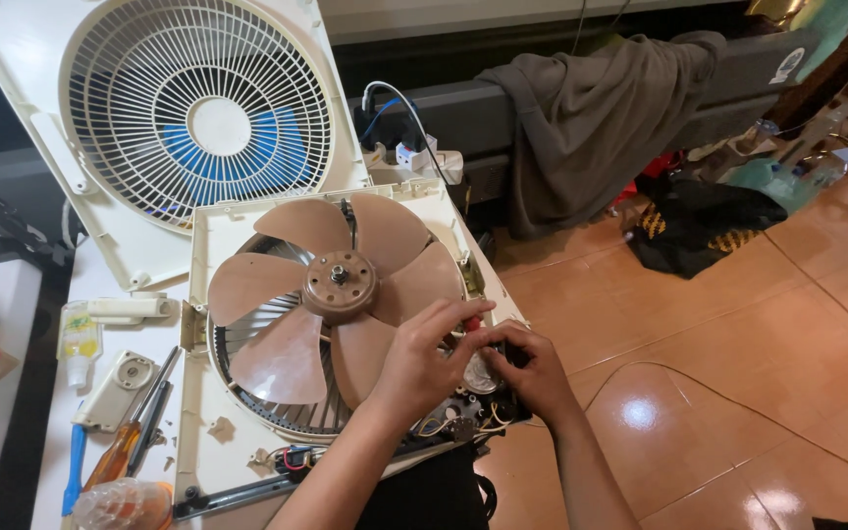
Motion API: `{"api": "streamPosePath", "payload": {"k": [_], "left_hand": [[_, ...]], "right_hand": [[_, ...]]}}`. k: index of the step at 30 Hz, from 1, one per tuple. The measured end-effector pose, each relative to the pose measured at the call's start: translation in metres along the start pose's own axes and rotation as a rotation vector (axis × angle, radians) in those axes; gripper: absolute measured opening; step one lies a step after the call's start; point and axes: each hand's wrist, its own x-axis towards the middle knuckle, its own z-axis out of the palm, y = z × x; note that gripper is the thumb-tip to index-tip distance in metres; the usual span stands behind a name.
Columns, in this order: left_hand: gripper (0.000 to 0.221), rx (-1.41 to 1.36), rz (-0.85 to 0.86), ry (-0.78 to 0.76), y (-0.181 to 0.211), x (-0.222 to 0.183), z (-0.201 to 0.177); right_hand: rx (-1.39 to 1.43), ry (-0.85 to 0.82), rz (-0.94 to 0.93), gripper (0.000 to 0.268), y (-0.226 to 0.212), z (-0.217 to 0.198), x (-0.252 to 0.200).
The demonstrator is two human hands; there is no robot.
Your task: Repairing a fan by disassembling the motor housing and inspecting the wiring.
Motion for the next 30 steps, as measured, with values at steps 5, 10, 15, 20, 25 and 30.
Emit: {"api": "streamPosePath", "payload": {"k": [5, 10, 15, 20, 25, 30], "left_hand": [[0.009, 0.138, -0.054, -0.026, -0.009, -0.006, 0.002], [0.02, 0.214, -0.043, -0.144, 0.005, 0.0, -0.004], [0.036, 0.167, -0.086, -0.102, 0.0, -0.003, -0.004], [0.028, 0.057, -0.193, -0.013, -0.015, -0.008, 0.003], [0.025, 0.089, -0.184, 0.085, -0.01, -0.004, 0.004], [0.022, 0.1, -0.176, 0.143, -0.011, -0.003, 0.004]], "right_hand": [[-0.059, 0.001, 0.008, 0.005, 0.003, -0.004, 0.001], [-0.005, -0.007, 0.026, 0.006, 0.006, -0.004, 0.001], [-0.004, -0.014, 0.013, 0.009, 0.004, -0.004, 0.003], [-0.046, -0.139, 0.05, 0.009, -0.014, -0.014, 0.008], [-0.282, -0.273, 0.137, 0.011, -0.044, -0.029, 0.025], [-0.369, -0.378, 0.143, 0.011, -0.072, -0.03, 0.035]]}}
